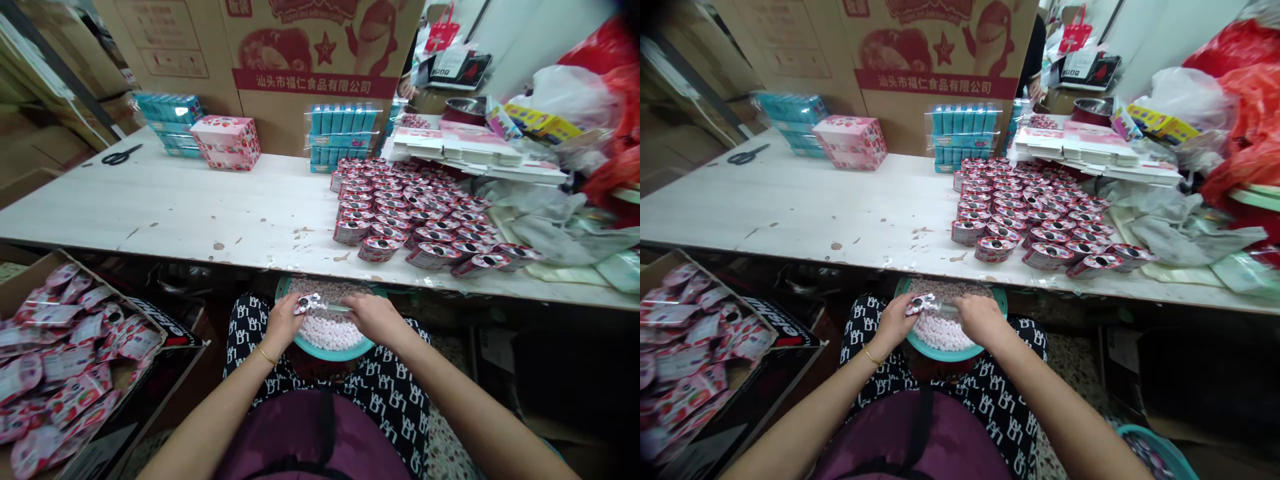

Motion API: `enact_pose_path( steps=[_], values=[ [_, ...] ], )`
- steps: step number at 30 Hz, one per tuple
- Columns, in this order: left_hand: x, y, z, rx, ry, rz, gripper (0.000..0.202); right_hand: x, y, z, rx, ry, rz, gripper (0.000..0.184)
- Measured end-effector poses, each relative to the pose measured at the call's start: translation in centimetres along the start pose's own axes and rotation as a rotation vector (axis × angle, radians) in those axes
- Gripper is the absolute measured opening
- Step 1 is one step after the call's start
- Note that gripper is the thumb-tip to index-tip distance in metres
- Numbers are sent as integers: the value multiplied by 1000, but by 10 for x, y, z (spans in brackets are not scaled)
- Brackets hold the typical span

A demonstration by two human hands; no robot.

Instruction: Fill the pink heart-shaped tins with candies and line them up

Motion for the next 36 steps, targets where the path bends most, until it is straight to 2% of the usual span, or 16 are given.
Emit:
enact_pose_path(
  steps=[4,7,11,14,18,23,26,29,36],
  values=[
    [0,7,-4,54,-10,16,32,10,-24,22,245,4,-9,25],
    [-2,4,-6,191,-15,87,28,16,-20,29,273,21,-10,25],
    [-5,2,-10,367,-16,149,31,16,-8,26,293,79,-63,28],
    [-8,5,-12,414,-30,168,32,12,-12,18,307,86,-54,29],
    [-10,8,-9,366,-57,189,33,10,-18,16,282,102,-24,28],
    [-16,3,3,236,-171,181,33,15,-2,21,241,135,-99,32],
    [-19,1,7,291,-169,174,32,17,2,15,219,86,-117,32],
    [-19,3,5,310,-179,147,34,17,-5,7,183,60,-92,30],
    [-20,6,10,218,-182,134,31,18,-13,7,79,93,-57,32]
  ],
)
Point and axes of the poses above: each hand's wrist, its own x-axis away from the middle knuckle, its own z-axis out of the back of the hand, y = z × x, the point moved 1 cm from there along -x, towards the middle knuckle, and after that the axes turned 4 degrees about -z, right-handed, at the moved point
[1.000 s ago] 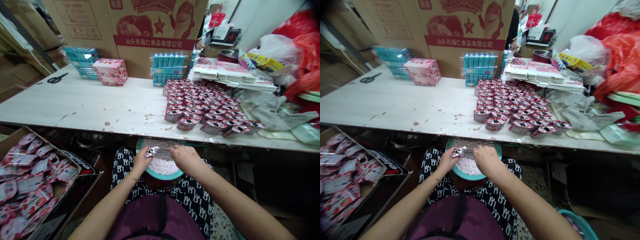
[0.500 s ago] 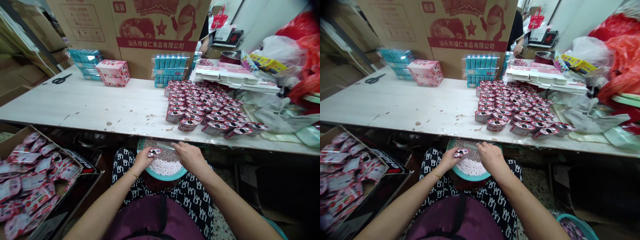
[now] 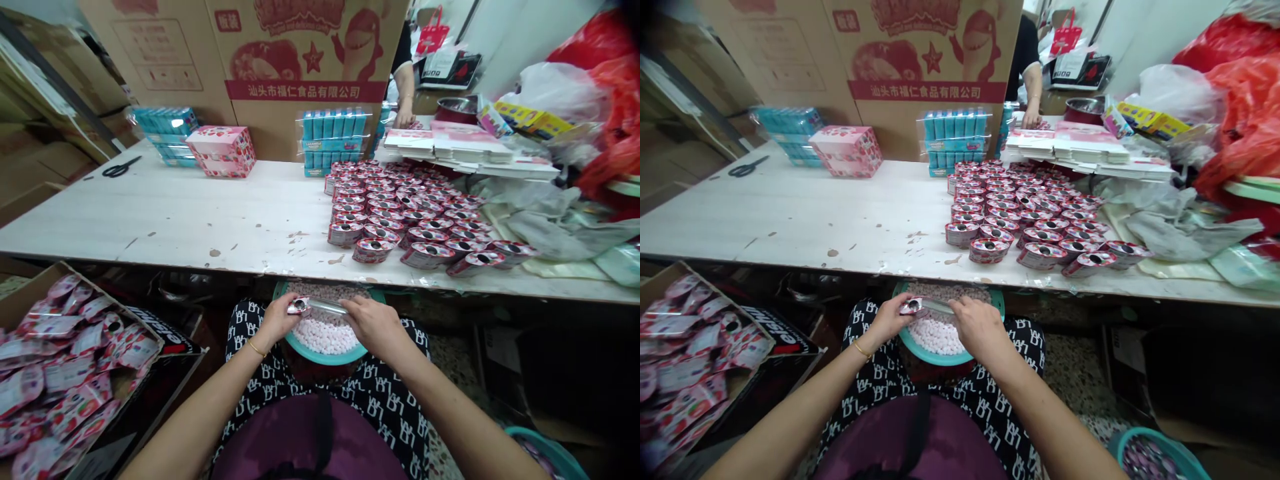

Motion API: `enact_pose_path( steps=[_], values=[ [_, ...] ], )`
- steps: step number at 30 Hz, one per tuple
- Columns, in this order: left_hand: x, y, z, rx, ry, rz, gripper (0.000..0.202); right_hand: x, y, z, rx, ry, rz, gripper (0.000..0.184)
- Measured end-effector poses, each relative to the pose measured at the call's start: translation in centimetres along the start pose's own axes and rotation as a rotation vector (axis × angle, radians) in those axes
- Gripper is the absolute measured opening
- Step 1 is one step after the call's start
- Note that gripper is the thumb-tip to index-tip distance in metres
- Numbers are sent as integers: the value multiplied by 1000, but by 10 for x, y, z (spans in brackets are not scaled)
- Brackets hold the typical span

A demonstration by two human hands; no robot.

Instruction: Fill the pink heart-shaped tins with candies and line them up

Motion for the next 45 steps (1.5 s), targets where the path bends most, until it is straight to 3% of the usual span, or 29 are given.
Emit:
enact_pose_path(
  steps=[3,6,10,12,16,19,21,23,25,27,28,30,33,35,40,42,45],
  values=[
    [3,8,6,21,-9,-36,33,0,5,2,-80,24,49,32],
    [0,26,21,26,52,-120,35,5,22,8,-261,158,44,33],
    [-33,58,37,-3,114,-255,36,25,55,7,-586,341,-11,34],
    [-65,70,31,-8,92,-279,37,36,64,-3,-677,333,-36,33],
    [-124,85,-2,4,128,-274,49,48,63,-30,-725,277,-125,33],
    [-133,84,-7,86,208,-311,76,43,59,-47,-681,225,-147,34],
    [-117,66,19,158,287,-345,78,37,57,-57,-626,165,-119,35],
    [-83,28,71,139,486,-304,64,30,57,-70,-564,102,-61,35],
    [-31,-25,139,-28,786,-134,51,22,60,-89,-498,57,1,33],
    [37,-83,204,-295,1002,166,46,13,68,-116,-436,37,38,33],
    [72,-110,230,-427,1007,338,44,6,73,-131,-404,33,45,33],
    [135,-157,262,-568,819,603,44,-7,84,-161,-334,19,83,29],
    [185,-208,264,-484,446,675,49,-20,93,-189,-233,-2,154,22],
    [192,-228,249,-368,347,682,52,-21,92,-188,-179,-6,170,26],
    [178,-245,211,-292,335,849,47,-17,79,-143,145,70,149,38],
    [173,-243,205,-388,354,784,44,-19,75,-133,227,63,140,39],
    [167,-236,207,-447,367,703,42,-27,63,-136,220,-6,112,39]
  ],
)
Point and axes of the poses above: each hand's wrist, its own x-axis away from the middle knuckle, its own z-axis out of the back of the hand, y = z × x, the point moved 1 cm from there along -x, towards the middle knuckle, and after that the axes turned 4 degrees about -z, right-handed, at the moved point
